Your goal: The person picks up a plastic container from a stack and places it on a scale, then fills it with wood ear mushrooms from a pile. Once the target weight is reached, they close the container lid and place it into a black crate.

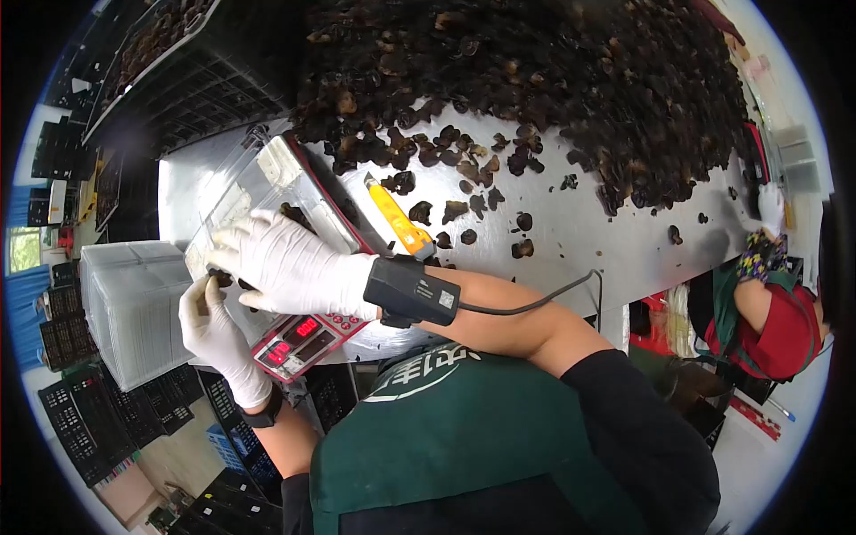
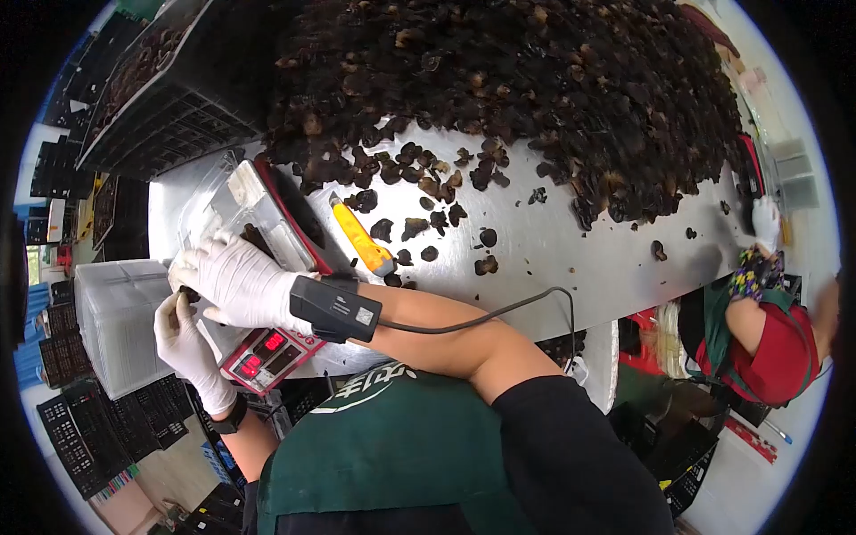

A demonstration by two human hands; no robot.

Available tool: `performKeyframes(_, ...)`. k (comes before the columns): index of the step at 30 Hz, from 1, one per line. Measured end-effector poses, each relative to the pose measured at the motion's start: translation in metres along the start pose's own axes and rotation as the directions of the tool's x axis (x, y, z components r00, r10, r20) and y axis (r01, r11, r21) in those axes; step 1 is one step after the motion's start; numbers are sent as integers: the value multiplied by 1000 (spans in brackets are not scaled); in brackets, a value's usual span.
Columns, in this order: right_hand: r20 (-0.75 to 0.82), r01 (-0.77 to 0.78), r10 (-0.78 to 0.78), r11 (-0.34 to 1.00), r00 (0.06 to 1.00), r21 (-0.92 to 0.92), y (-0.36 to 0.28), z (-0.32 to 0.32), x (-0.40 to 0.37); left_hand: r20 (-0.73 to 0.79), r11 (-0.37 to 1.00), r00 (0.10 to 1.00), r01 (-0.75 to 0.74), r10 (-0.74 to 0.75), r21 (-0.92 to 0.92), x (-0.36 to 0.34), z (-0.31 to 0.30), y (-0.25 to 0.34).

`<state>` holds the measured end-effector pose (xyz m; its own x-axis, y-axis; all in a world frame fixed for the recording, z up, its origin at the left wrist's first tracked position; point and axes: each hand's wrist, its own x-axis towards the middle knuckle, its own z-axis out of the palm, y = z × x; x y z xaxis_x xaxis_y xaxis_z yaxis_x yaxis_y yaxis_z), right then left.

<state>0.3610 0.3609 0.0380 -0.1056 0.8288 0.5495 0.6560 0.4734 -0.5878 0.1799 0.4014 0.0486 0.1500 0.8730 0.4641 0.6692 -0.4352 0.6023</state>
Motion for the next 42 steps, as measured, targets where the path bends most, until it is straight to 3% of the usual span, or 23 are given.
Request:
performKeyframes(2,399,-67,131,983,908,-169,-3,-1,-1,-15,1000,1000,24,-24,-15,0,-4,6)
performKeyframes(4,129,20,-1,988,992,-151,-3,3,-12,-42,1000,999,-9,9,10,-2,-7,9)
performKeyframes(6,-170,78,-95,992,981,-104,-3,-4,-19,-69,999,997,-33,34,18,-7,-9,11)
performKeyframes(8,-146,4,-14,998,989,-70,10,-38,-38,-94,999,994,-47,48,16,-16,-13,17)
performKeyframes(10,-205,-187,171,981,964,-59,40,-62,-79,-82,994,991,-109,107,-26,-30,-13,30)
performKeyframes(12,-106,-352,335,891,936,-288,62,-91,-127,22,947,951,-306,309,-94,-46,-6,54)
performKeyframes(15,-7,-350,394,806,919,-477,79,-96,-218,279,861,821,-432,498,-268,-75,23,95)
performKeyframes(17,76,-341,441,781,894,-523,83,-102,-251,348,795,725,-461,594,-394,-91,63,114)
performKeyframes(18,35,-384,463,772,886,-506,79,-108,-252,359,768,697,-449,621,-457,-101,87,117)
performKeyframes(20,-54,-475,512,746,857,-467,64,-124,-250,487,766,601,-398,633,-504,-116,125,127)
performKeyframes(22,-177,-513,487,746,855,-425,64,-140,-252,596,806,544,-436,591,-402,-128,152,127)
performKeyframes(25,-416,-627,480,685,772,-372,72,-163,-254,632,802,558,-570,538,-180,-135,153,116)
performKeyframes(27,-504,-706,514,624,694,-335,110,-171,-264,676,767,543,-639,497,-51,-135,155,103)
performKeyframes(28,-543,-749,543,599,640,-284,130,-168,-267,700,760,540,-650,467,-6,-135,155,101)
performKeyframes(30,-527,-774,579,555,622,-305,162,-149,-265,738,740,542,-667,401,88,-130,156,102)
performKeyframes(31,-474,-722,548,576,689,-383,166,-142,-264,829,791,490,-604,269,100,-125,154,107)
performKeyframes(34,-311,-628,554,740,772,-239,168,-131,-238,598,864,664,-492,448,-101,-130,150,115)
performKeyframes(36,-339,-554,473,807,813,-203,175,-126,-219,671,933,649,-275,359,-233,-144,155,114)
performKeyframes(38,-308,-512,452,845,837,-153,187,-124,-195,671,948,680,-296,296,-119,-156,161,121)
performKeyframes(39,-206,-441,409,885,889,-147,198,-122,-183,655,963,713,-250,250,-96,-164,168,118)
performKeyframes(42,37,-406,429,878,903,-254,201,-115,-157,575,989,804,-135,149,-67,-172,184,116)
